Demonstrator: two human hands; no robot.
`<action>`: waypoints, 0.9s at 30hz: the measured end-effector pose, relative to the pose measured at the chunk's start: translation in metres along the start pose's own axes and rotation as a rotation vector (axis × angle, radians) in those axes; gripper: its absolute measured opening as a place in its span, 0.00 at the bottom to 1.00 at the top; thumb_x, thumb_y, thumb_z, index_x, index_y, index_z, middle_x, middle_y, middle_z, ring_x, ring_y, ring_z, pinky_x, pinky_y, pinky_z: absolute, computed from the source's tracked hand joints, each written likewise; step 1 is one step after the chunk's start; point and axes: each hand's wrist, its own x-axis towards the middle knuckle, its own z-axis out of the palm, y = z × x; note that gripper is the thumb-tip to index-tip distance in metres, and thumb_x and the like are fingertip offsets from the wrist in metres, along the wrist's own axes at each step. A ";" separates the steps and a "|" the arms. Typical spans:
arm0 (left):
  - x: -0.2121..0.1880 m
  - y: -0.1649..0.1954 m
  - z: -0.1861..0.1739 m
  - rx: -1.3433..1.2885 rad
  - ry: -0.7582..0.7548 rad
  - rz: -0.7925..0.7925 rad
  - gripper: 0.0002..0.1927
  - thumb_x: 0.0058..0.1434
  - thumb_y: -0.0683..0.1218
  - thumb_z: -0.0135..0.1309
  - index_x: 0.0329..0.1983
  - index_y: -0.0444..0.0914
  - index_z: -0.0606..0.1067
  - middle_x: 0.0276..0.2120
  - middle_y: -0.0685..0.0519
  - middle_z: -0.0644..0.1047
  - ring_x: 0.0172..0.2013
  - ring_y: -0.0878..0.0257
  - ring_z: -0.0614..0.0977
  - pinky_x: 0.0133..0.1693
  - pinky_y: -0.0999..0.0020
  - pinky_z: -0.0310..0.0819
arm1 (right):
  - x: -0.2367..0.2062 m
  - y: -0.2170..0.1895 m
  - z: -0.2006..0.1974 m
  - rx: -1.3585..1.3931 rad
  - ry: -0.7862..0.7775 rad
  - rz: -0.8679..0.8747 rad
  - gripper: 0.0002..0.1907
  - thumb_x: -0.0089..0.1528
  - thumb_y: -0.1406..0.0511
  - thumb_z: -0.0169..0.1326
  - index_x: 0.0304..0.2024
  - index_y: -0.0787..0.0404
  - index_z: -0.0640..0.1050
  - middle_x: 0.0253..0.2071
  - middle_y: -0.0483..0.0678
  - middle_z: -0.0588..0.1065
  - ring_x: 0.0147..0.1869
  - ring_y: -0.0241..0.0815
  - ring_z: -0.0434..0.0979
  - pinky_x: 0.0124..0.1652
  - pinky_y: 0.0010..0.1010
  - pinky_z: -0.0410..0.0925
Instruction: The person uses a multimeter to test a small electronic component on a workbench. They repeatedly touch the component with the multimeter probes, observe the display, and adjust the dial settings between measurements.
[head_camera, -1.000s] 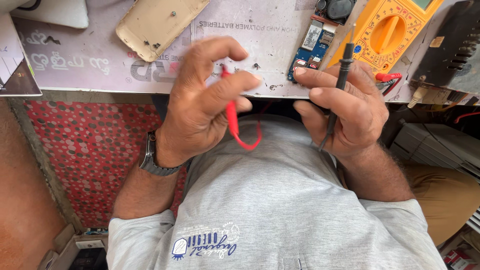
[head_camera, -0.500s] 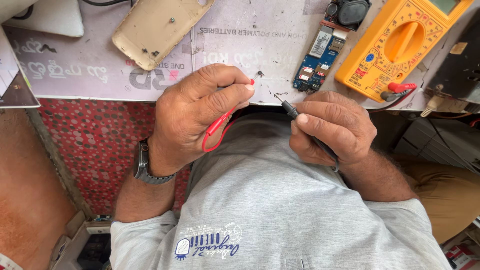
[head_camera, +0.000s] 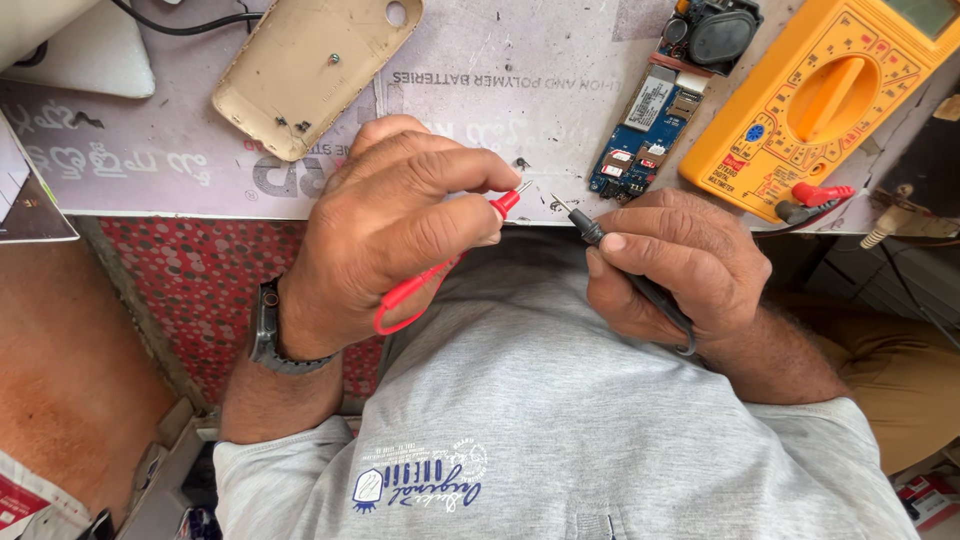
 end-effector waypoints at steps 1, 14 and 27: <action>0.003 -0.002 0.002 0.006 -0.003 0.005 0.10 0.58 0.37 0.63 0.40 0.34 0.74 0.45 0.45 0.79 0.43 0.52 0.82 0.47 0.54 0.72 | 0.002 0.001 -0.002 -0.008 -0.016 0.006 0.16 0.61 0.77 0.62 0.48 0.66 0.71 0.37 0.55 0.77 0.34 0.44 0.81 0.33 0.34 0.74; 0.010 -0.014 -0.001 0.167 -0.085 0.036 0.11 0.69 0.44 0.64 0.52 0.44 0.77 0.56 0.51 0.81 0.60 0.53 0.77 0.65 0.48 0.56 | 0.031 -0.006 -0.007 -0.131 -0.040 0.179 0.14 0.65 0.74 0.62 0.49 0.67 0.70 0.42 0.60 0.80 0.45 0.53 0.85 0.43 0.40 0.79; 0.006 -0.016 -0.004 0.182 -0.092 0.053 0.14 0.69 0.44 0.64 0.53 0.45 0.73 0.56 0.55 0.81 0.59 0.54 0.78 0.62 0.46 0.55 | 0.024 0.001 -0.010 -0.077 -0.074 -0.031 0.14 0.58 0.76 0.59 0.45 0.67 0.72 0.36 0.56 0.77 0.32 0.48 0.79 0.30 0.36 0.73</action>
